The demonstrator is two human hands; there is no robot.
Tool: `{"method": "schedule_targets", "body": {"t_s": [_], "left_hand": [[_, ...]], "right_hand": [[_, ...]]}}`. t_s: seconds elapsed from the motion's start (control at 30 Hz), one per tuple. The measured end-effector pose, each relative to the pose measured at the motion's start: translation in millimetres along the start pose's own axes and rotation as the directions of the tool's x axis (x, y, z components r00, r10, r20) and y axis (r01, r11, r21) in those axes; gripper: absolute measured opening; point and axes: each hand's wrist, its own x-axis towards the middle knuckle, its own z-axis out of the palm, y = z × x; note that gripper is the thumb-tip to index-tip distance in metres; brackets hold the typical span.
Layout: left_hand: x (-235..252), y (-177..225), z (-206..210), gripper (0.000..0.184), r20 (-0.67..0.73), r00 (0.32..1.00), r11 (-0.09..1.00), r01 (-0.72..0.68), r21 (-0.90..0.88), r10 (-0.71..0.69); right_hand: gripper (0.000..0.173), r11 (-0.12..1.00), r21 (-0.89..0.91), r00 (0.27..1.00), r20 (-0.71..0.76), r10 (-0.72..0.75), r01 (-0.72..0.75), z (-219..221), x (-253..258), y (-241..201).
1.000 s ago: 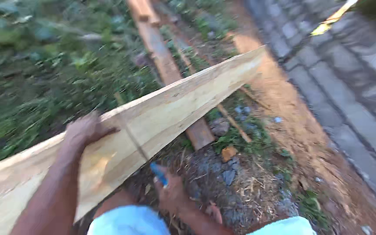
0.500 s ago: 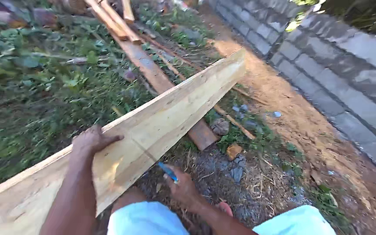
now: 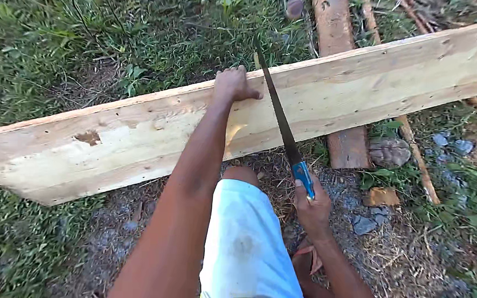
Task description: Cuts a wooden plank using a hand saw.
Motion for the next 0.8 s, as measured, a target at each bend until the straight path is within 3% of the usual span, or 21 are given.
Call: {"method": "schedule_targets", "body": {"t_s": [0.17, 0.33, 0.43, 0.5, 0.6, 0.8], "left_hand": [[1, 0, -1, 0.104, 0.013, 1.000, 1.000, 0.000, 0.011, 0.000], [-4, 2, -1, 0.105, -0.004, 1.000, 1.000, -0.007, 0.017, 0.008], [-11, 7, -3, 0.106, -0.013, 1.000, 1.000, 0.000, 0.018, 0.000], [-18, 9, -1, 0.106, -0.027, 1.000, 1.000, -0.004, 0.029, 0.004], [-24, 11, -1, 0.106, -0.054, 0.998, 0.999, -0.015, 0.031, 0.016], [-26, 8, -3, 0.102, -0.028, 0.998, 0.998, -0.057, 0.009, 0.057]], "right_hand": [[0.041, 0.998, 0.058, 0.999, 0.000, 0.040, -0.040, -2, -15, 12], [0.040, 1.000, 0.007, 0.999, -0.036, -0.012, 0.013, 10, -15, 16], [0.044, 0.993, -0.117, 0.999, -0.016, -0.028, 0.026, 33, 36, 3], [0.044, 0.995, -0.096, 1.000, 0.016, -0.001, 0.003, 53, 84, -9], [0.040, 0.998, -0.012, 0.997, -0.048, -0.068, 0.067, 71, 124, -27], [0.044, 0.999, -0.037, 1.000, -0.009, -0.007, 0.007, 51, 74, -24]]}}
